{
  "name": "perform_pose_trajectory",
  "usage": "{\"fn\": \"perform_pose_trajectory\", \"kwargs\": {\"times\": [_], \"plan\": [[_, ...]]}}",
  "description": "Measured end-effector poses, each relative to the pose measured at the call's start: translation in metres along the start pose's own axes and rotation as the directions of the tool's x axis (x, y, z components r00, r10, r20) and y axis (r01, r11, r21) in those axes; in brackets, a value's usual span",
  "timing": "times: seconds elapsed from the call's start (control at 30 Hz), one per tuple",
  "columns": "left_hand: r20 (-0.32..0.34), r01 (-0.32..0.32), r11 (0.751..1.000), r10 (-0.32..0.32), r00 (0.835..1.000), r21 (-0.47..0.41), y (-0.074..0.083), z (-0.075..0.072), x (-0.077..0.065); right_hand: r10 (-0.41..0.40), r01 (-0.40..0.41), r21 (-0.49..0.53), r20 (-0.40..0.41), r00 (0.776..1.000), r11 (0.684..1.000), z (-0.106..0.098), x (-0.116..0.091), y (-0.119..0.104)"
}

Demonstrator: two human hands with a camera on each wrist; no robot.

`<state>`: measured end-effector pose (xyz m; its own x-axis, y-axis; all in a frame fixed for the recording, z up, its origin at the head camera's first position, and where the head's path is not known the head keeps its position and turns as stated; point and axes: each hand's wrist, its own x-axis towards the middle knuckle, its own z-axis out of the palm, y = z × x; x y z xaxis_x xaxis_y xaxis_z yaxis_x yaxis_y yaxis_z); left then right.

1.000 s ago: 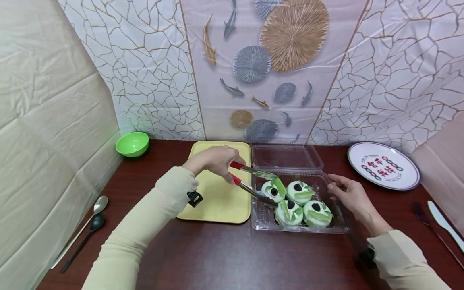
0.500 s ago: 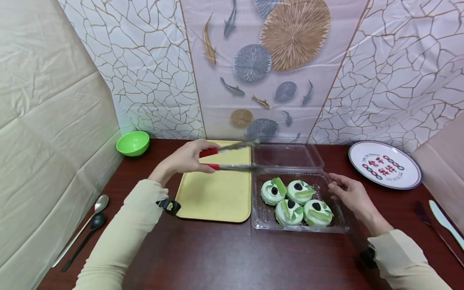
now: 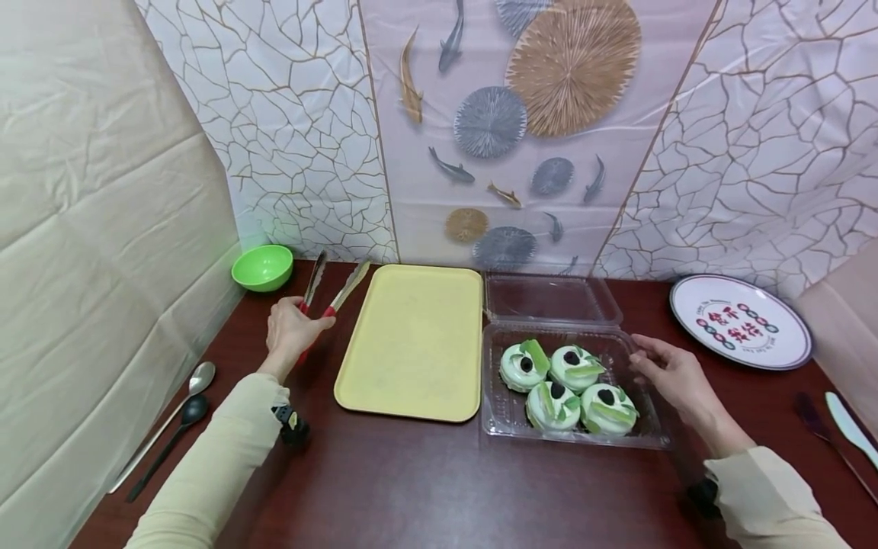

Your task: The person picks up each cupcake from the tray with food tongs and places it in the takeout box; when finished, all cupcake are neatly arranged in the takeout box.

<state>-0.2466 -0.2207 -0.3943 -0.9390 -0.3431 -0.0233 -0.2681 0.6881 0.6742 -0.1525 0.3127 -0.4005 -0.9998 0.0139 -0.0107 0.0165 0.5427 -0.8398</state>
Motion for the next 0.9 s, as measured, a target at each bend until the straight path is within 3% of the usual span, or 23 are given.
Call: {"fn": "perform_pose_trajectory", "kwargs": {"times": [0.1, 0.27, 0.9], "plan": [[0.003, 0.042, 0.999, -0.042, 0.999, 0.032, -0.01, 0.003, 0.0, -0.009, 0.009, 0.006, -0.012, 1.0, 1.0, 0.0, 0.0, 0.0], [-0.013, 0.061, 0.997, -0.06, 0.998, 0.047, -0.018, 0.008, 0.001, -0.012, 0.012, 0.004, -0.014, 1.0, 1.0, 0.0, 0.001, 0.0], [-0.069, -0.032, 0.996, 0.037, 0.997, 0.081, -0.032, 0.019, 0.006, -0.005, 0.005, 0.005, -0.006, 1.0, 1.0, -0.001, -0.001, 0.0]]}}
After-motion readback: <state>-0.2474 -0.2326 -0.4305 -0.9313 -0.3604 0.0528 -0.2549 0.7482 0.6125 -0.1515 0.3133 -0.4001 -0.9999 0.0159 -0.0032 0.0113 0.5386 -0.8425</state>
